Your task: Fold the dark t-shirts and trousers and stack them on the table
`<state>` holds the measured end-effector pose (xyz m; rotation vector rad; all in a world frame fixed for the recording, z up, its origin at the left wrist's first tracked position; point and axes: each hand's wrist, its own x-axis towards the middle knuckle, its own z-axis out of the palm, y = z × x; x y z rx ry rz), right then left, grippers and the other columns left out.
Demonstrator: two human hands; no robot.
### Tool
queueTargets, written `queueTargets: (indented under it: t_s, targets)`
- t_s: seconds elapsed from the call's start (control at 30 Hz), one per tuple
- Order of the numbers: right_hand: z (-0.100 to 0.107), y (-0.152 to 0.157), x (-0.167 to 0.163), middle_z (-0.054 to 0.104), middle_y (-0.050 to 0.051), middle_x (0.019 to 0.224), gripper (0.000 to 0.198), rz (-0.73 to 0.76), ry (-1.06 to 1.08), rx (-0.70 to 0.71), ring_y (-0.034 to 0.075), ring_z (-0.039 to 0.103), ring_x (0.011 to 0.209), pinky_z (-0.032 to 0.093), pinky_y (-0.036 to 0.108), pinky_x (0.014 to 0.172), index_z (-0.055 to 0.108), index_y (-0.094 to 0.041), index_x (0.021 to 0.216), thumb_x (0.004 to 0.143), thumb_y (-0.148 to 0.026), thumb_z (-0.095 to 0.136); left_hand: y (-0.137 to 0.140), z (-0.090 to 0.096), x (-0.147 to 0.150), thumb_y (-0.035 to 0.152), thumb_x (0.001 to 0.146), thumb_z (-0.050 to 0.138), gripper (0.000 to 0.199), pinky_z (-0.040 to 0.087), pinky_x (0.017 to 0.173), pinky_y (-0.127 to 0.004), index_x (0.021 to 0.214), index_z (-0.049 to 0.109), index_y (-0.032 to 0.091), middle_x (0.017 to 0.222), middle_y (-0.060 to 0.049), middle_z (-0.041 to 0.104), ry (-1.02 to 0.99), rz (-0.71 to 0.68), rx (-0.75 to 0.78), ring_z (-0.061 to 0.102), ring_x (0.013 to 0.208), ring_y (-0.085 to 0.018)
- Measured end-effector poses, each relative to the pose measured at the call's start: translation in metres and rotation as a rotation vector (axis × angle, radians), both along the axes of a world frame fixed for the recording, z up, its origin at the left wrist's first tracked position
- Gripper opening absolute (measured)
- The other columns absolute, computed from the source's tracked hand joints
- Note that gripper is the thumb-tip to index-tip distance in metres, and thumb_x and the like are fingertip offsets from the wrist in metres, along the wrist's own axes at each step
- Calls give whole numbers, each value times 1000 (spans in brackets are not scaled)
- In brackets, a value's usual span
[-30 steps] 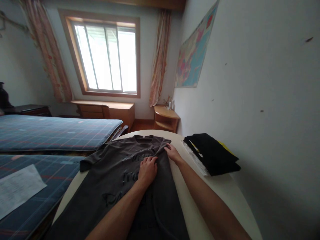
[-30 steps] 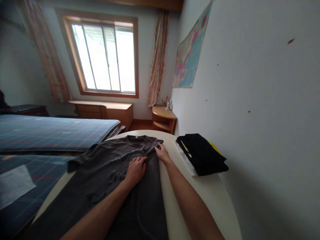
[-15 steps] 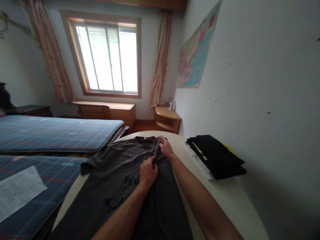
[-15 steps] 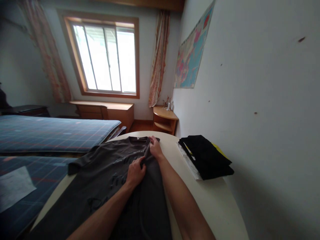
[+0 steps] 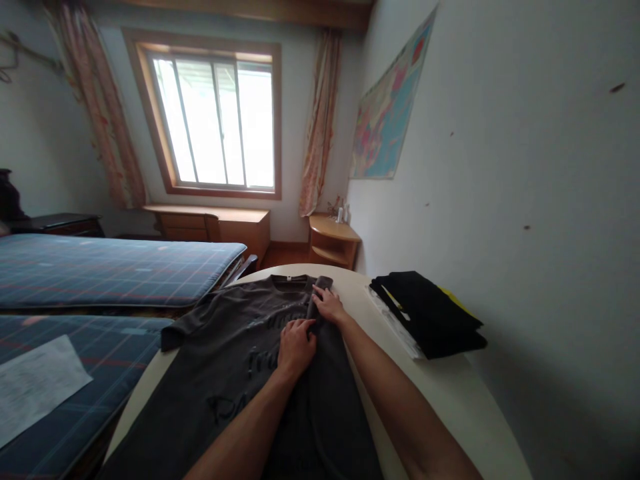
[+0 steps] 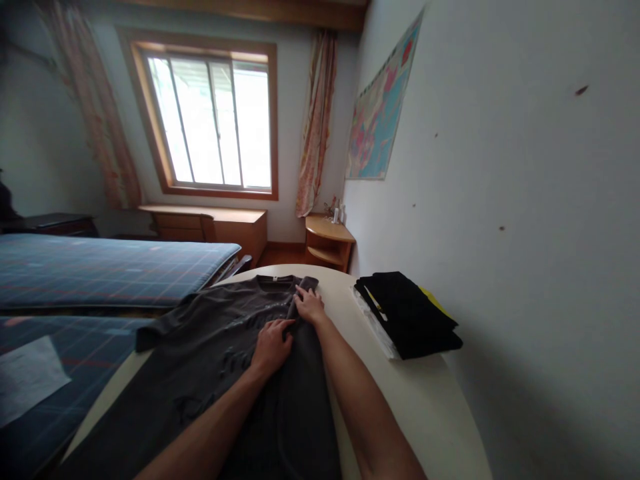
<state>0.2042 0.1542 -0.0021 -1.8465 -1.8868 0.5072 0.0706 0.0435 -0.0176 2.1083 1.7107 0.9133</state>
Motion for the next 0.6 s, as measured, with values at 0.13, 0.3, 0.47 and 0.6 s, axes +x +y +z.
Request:
queueTargets:
  t_s: [0.13, 0.3, 0.47, 0.6]
  targets:
    - [1, 7, -15, 33, 13, 157, 64, -62, -39, -58, 38, 24, 144, 23, 56, 112, 40, -26, 148, 91, -54, 48, -1, 3, 0, 15, 83, 52, 42, 36, 106, -35, 122, 66, 22, 124, -4, 67, 17, -4, -10, 53, 120, -23]
    - [5, 14, -33, 20, 14, 162, 60, -109, -46, -8, 33, 17, 147, 19, 53, 115, 29, -16, 153, 100, -44, 26, 2, 0, -1, 14, 83, 52, 43, 37, 106, -35, 124, 64, 20, 124, -6, 66, -2, 6, 0, 54, 119, -23]
    - [2, 20, -38, 28, 5, 160, 61, 3, -47, -39, 28, 26, 145, 17, 52, 116, 22, -28, 155, 100, -53, 20, 4, -4, -1, 14, 83, 51, 39, 38, 103, -35, 120, 65, 18, 120, -8, 67, -18, 110, 21, 56, 115, -24]
    - [-6, 22, -32, 31, 7, 159, 59, 4, -74, -82, 32, 24, 146, 12, 57, 116, 38, -25, 149, 100, -53, 22, 1, -3, 0, 16, 83, 52, 38, 36, 105, -35, 118, 65, 17, 119, -9, 67, -7, 127, 3, 54, 117, -24]
